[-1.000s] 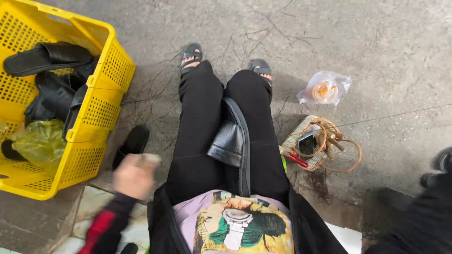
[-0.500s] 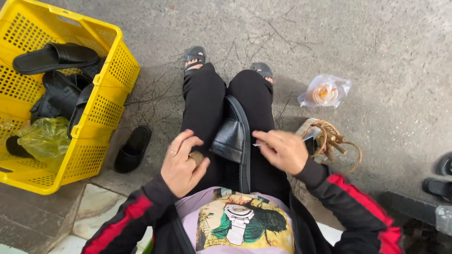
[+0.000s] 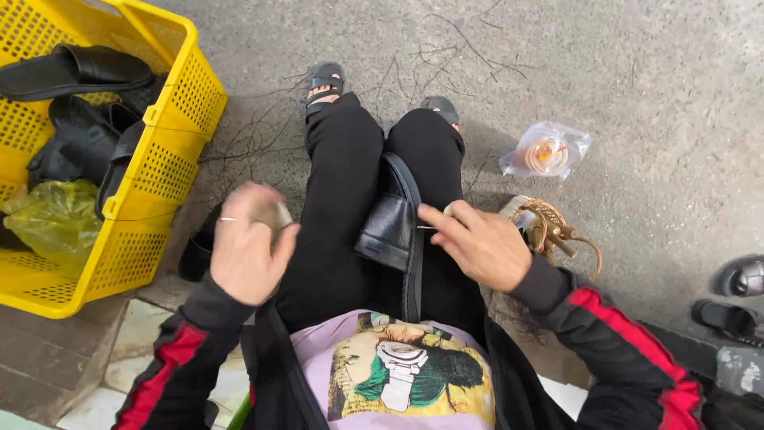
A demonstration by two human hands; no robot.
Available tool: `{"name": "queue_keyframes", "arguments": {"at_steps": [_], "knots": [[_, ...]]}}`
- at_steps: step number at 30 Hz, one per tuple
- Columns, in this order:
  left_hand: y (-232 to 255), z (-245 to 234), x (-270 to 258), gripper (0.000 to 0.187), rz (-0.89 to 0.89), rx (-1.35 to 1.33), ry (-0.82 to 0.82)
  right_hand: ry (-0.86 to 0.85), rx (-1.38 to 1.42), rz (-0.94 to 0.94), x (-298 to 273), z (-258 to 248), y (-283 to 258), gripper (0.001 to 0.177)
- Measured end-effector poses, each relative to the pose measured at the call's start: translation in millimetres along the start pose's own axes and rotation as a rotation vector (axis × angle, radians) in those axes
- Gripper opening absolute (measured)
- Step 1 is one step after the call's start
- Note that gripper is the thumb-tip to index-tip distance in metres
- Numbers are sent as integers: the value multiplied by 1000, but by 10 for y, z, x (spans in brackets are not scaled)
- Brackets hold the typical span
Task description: Hand-sewing the sole of a black sandal using a needle and thread while sitting on the floor.
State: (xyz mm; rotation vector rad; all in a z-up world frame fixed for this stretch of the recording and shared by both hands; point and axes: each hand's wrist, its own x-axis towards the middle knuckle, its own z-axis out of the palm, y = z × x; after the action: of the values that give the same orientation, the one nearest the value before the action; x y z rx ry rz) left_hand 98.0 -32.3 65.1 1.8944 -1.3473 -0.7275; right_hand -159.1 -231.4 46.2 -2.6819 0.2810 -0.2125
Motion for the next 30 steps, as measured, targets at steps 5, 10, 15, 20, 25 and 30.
{"name": "queue_keyframes", "arguments": {"at_steps": [5, 10, 15, 20, 25, 30], "knots": [[-11, 483, 77, 64, 308, 31, 26, -125, -177, 123, -79, -2, -84, 45], [-53, 988, 324, 101, 443, 37, 1, -129, -343, 82, 18, -71, -151, 38], [-88, 1174, 402, 105, 578, -70, 120, -125, -399, -139, 106, 68, -76, 43], [1, 892, 312, 91, 453, 39, 184, -47, -334, -192, 271, 89, -119, 23], [-80, 671, -334, 21, 231, -3, 219, -126, -301, -76, 211, -96, -161, 17], [340, 506, -594, 43, -152, -1074, -314, -97, -227, -15, 255, -141, -269, 21]]}}
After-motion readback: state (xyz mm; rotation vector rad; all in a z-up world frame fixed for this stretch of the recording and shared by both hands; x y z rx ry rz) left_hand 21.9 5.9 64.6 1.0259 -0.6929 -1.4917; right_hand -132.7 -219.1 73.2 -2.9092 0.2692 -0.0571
